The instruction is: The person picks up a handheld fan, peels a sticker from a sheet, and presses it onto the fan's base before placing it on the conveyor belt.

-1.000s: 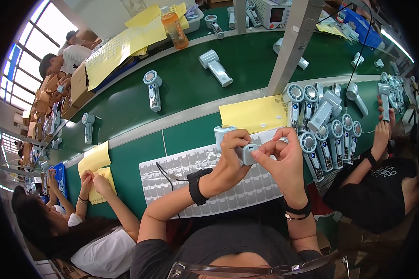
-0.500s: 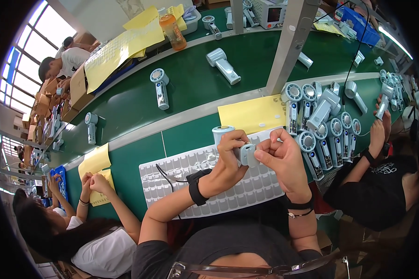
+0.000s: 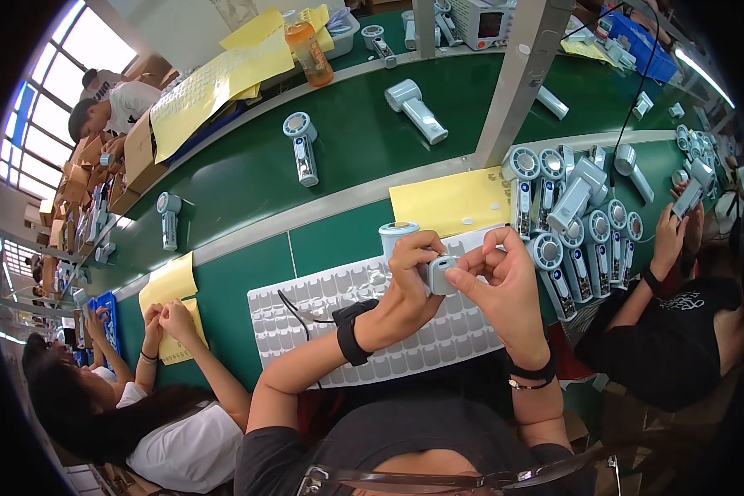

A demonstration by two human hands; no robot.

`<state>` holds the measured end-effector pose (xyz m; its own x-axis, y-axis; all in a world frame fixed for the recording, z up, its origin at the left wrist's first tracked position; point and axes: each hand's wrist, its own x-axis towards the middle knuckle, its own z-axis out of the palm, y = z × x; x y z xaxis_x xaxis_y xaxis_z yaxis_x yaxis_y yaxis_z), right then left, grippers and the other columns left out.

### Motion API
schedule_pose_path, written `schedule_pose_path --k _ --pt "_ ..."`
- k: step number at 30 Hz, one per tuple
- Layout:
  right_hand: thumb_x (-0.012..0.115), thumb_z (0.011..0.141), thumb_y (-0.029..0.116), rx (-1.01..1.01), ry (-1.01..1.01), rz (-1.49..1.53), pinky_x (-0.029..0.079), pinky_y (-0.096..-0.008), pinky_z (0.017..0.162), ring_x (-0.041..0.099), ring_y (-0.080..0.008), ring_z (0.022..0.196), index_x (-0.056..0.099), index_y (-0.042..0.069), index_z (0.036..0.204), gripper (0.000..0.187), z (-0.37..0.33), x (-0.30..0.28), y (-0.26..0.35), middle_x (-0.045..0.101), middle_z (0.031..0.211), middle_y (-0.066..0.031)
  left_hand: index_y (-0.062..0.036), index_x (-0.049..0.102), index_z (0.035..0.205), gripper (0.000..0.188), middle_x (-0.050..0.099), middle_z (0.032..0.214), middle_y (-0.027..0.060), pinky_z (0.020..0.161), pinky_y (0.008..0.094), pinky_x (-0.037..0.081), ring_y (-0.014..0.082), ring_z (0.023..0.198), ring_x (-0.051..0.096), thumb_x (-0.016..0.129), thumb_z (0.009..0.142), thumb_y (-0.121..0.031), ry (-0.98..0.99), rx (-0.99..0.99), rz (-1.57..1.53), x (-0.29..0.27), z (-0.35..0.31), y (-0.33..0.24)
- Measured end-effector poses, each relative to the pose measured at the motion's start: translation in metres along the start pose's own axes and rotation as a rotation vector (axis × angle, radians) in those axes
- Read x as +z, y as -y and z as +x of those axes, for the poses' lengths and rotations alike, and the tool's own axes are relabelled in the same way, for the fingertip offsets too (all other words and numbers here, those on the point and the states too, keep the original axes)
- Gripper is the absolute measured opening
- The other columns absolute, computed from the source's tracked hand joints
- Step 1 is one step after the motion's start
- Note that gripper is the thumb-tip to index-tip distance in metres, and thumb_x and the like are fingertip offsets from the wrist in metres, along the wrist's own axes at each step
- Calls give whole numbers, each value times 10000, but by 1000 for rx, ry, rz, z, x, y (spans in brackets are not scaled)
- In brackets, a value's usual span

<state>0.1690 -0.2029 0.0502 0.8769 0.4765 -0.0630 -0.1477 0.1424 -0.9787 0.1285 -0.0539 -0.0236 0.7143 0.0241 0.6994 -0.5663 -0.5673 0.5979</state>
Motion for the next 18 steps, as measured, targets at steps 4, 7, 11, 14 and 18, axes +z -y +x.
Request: schedule_pose_path --k 4,7,11,14,18 --pt "736 788 -24 -55 -35 -82 464 -219 673 576 -82 729 384 65 968 406 0 3 -2 631 809 -59 -87 256 1152 699 423 1112 185 754 348 442 234 897 517 727 689 141 -5 -4 -2 1 1 -1" --pt "741 782 -24 -96 -62 -149 462 -221 668 572 -81 718 386 62 959 405 -1 5 -2 627 793 -56 -87 257 1153 700 423 1118 188 757 350 443 237 904 517 726 687 143 -13 -2 6 1 2 -2" --pt "735 789 -29 -168 -89 -318 442 -214 636 552 -75 693 390 64 944 390 -4 10 5 611 769 -53 -86 263 1179 724 426 1143 203 784 349 443 253 939 524 729 677 147 -4 18 6 -1 -2 0" --pt "734 805 11 -234 -92 -527 434 -223 608 538 -78 652 404 52 941 359 -6 12 9 595 734 -51 -80 264 1224 726 446 1147 217 831 365 451 273 939 542 706 695 149 6 62 35 -2 -8 -2" --pt "719 843 100 28 63 -678 422 -250 561 520 -93 599 439 25 994 327 6 -4 -4 562 686 -51 -82 272 1267 683 495 1120 223 892 437 447 292 974 574 675 754 121 -18 245 -13 -22 4 4"
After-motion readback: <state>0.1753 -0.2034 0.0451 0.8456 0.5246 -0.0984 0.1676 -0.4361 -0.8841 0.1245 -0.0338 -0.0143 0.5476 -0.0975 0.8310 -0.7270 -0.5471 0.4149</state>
